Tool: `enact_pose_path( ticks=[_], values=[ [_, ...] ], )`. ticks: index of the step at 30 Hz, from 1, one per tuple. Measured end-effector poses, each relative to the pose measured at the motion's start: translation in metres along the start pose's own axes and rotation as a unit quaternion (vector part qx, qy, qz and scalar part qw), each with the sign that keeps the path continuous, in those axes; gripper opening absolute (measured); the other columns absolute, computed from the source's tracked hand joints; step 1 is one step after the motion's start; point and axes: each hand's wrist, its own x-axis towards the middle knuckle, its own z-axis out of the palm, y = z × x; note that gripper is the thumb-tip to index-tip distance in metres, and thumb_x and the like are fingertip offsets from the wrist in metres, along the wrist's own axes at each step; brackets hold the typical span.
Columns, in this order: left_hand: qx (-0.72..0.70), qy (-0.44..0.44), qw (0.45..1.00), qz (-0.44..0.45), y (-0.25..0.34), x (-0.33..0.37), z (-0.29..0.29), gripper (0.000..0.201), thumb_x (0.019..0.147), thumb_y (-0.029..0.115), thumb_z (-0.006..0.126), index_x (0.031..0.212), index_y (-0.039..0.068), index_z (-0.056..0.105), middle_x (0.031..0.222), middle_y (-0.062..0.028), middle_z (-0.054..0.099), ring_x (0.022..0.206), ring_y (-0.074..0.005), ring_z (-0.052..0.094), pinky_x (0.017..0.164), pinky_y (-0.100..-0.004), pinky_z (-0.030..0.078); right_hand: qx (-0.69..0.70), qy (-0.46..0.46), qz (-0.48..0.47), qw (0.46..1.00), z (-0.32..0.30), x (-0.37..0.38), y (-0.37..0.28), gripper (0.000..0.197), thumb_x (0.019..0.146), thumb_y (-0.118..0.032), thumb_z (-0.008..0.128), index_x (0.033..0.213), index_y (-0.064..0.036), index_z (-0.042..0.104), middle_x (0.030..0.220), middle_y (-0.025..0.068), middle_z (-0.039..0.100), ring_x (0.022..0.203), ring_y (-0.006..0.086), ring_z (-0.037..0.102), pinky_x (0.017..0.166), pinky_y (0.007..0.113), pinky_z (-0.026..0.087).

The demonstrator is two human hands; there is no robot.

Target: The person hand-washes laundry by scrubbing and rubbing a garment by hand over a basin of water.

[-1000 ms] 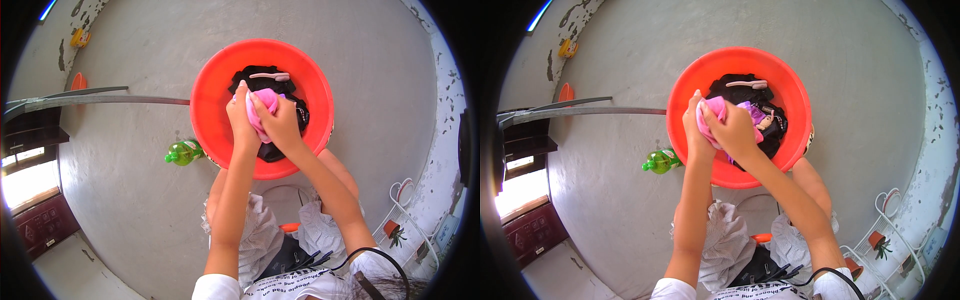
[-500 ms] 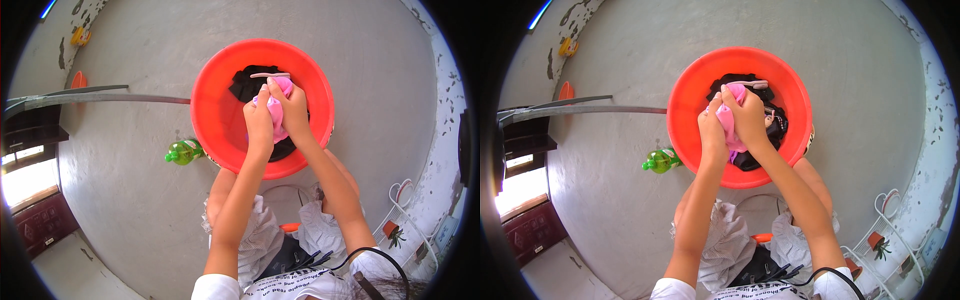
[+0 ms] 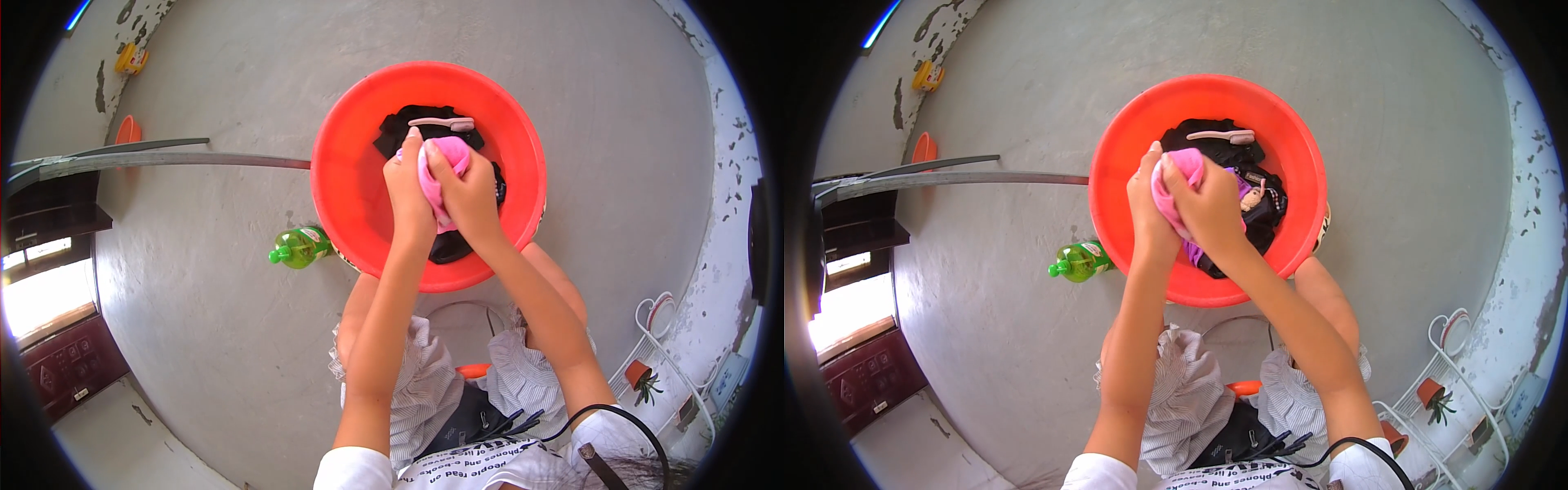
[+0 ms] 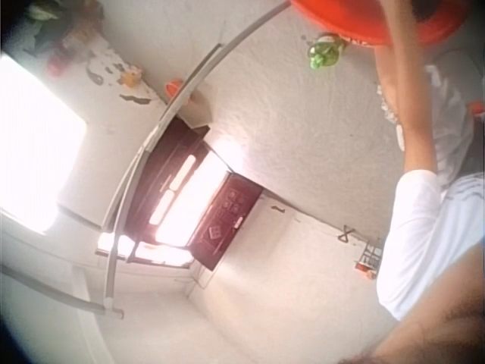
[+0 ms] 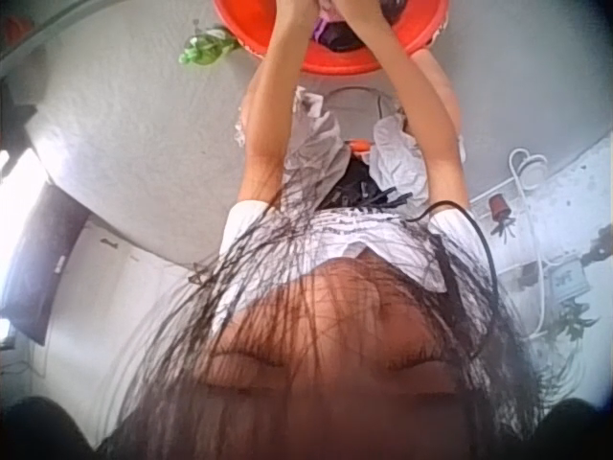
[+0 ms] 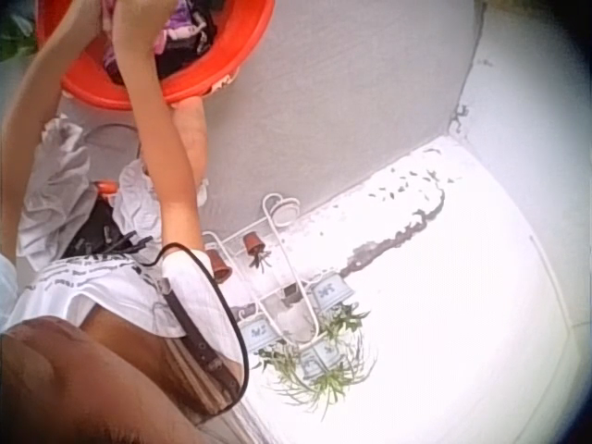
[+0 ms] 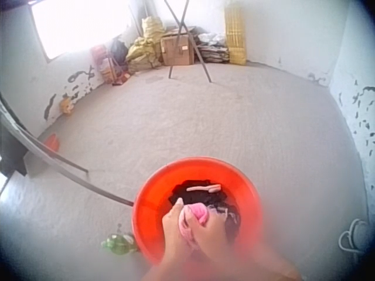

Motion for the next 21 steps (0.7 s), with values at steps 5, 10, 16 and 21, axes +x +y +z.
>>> enact_pose_path(
  ticks=[5,10,16,21],
  values=[
    [0.078,0.022,0.996,-0.022,-0.012,-0.015,0.016,0.029,0.088,0.029,0.05,0.071,0.006,0.054,0.064,0.003,0.05,0.054,-0.0055,0.044,0.049,-0.0219,0.035,0.103,0.037,0.071,0.991,-0.015,0.024,0.017,0.027,0.084,-0.021,0.058,0.067,0.0002,0.055,0.058,0.0026,0.053,0.054,0.0053,0.045,0.05,0.025,0.039],
    [0.072,0.032,0.997,-0.028,-0.006,-0.01,0.01,0.028,0.087,0.03,0.052,0.072,0.006,0.055,0.066,0.0019,0.052,0.055,-0.0067,0.047,0.049,-0.0228,0.037,0.084,0.041,0.039,0.995,-0.006,0.02,0.011,0.027,0.084,-0.022,0.057,0.068,-0.0002,0.055,0.057,0.0021,0.052,0.054,0.0074,0.045,0.051,0.025,0.039],
    [-0.041,0.046,0.998,0.008,0.008,0.007,-0.004,0.034,0.087,0.032,0.05,0.061,0.011,0.043,0.057,0.0032,0.043,0.049,-0.0061,0.041,0.044,-0.0233,0.034,0.004,-0.01,-0.029,1.0,0.011,-0.006,0.006,0.026,0.083,-0.024,0.059,0.075,0.001,0.058,0.057,0.0109,0.056,0.05,0.0107,0.052,0.048,0.028,0.041],
    [-0.035,0.043,0.998,0.006,0.006,0.002,0.005,0.035,0.088,0.032,0.049,0.061,0.011,0.043,0.056,0.0033,0.042,0.048,-0.006,0.04,0.044,-0.0229,0.033,-0.001,0.011,-0.01,1.0,0.006,-0.006,-0.001,0.026,0.084,-0.022,0.058,0.074,0.0015,0.057,0.057,0.0074,0.055,0.052,0.0085,0.05,0.049,0.027,0.04]
  ],
)
